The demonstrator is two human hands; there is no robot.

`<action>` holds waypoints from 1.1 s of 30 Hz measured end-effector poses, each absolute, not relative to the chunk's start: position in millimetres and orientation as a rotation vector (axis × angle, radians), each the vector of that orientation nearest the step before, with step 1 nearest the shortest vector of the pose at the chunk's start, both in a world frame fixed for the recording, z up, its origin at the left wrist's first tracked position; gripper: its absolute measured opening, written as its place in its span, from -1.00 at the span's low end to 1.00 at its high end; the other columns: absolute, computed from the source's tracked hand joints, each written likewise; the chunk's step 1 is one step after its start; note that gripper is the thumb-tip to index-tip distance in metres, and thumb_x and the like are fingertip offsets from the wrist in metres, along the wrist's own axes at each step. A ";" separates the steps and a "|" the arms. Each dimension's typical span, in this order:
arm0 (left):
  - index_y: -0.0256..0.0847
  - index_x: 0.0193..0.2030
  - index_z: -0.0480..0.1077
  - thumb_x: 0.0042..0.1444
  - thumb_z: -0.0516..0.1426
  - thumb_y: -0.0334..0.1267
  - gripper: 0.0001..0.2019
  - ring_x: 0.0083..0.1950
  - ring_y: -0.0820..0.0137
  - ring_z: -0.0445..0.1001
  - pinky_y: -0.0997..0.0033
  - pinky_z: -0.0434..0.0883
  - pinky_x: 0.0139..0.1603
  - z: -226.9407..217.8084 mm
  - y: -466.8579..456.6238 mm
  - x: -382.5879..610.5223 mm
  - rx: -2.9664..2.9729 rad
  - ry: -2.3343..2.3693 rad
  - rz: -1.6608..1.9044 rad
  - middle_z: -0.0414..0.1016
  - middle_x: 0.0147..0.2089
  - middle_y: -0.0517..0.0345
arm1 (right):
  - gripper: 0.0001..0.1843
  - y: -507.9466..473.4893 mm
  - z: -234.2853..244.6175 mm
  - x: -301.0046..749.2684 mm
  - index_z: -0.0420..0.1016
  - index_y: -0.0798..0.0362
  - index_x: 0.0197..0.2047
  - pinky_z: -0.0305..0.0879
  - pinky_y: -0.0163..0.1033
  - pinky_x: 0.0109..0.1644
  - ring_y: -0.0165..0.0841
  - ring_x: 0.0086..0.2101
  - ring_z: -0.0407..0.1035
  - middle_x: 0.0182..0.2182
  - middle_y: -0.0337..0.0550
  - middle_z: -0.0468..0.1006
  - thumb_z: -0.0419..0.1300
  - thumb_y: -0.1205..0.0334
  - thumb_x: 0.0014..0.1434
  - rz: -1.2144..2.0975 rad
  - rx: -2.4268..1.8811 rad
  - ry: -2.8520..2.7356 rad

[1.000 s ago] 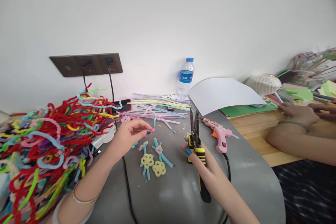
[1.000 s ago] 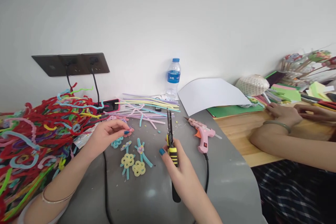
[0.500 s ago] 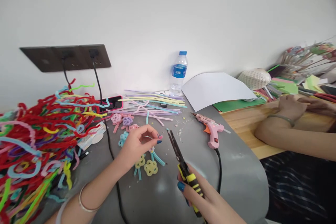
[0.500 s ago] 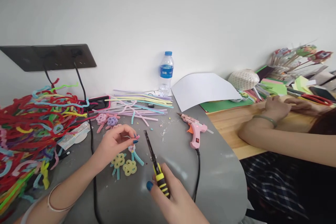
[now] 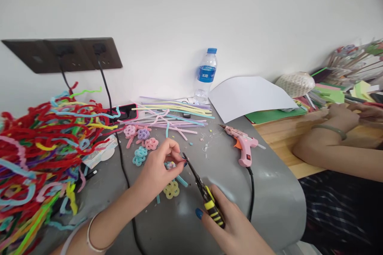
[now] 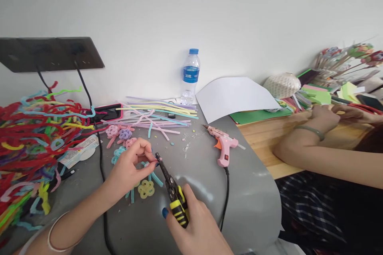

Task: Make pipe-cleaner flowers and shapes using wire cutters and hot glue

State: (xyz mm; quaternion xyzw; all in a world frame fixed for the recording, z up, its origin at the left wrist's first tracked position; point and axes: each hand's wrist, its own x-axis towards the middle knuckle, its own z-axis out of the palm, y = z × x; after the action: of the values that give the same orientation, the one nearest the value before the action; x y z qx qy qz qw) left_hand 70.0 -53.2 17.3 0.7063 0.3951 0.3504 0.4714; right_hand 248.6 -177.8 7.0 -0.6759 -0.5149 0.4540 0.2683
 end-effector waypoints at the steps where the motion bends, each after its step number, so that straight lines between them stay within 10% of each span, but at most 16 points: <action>1: -0.11 -0.27 0.19 0.08 0.14 -0.39 -0.83 -0.31 0.49 0.52 0.48 0.50 -0.20 17.5 -53.0 70.2 1.733 0.972 0.854 0.40 -0.39 0.32 | -0.86 -177.5 6.2 247.9 0.40 -0.05 -0.24 0.12 -0.24 -0.38 -0.27 -0.47 0.27 -0.52 -0.26 0.42 0.14 0.11 0.14 1.200 -1.832 -1.393; 33: -0.15 -0.30 0.48 0.10 0.12 -0.40 -0.88 -0.34 0.44 0.57 0.56 0.49 -0.39 14.3 -41.1 63.3 1.750 0.975 0.868 0.58 -0.33 0.19 | -0.70 -170.3 21.7 253.0 0.51 0.02 -0.15 0.35 -0.25 -0.18 -0.24 -0.28 0.41 -0.34 -0.18 0.55 0.13 0.08 0.11 1.337 -1.808 -1.220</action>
State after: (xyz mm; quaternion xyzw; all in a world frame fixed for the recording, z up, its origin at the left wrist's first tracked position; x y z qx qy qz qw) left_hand 63.3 -41.1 14.3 0.7112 0.3962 0.3528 0.4611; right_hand 253.0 -170.3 21.7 -0.6769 -0.4568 0.5006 0.2872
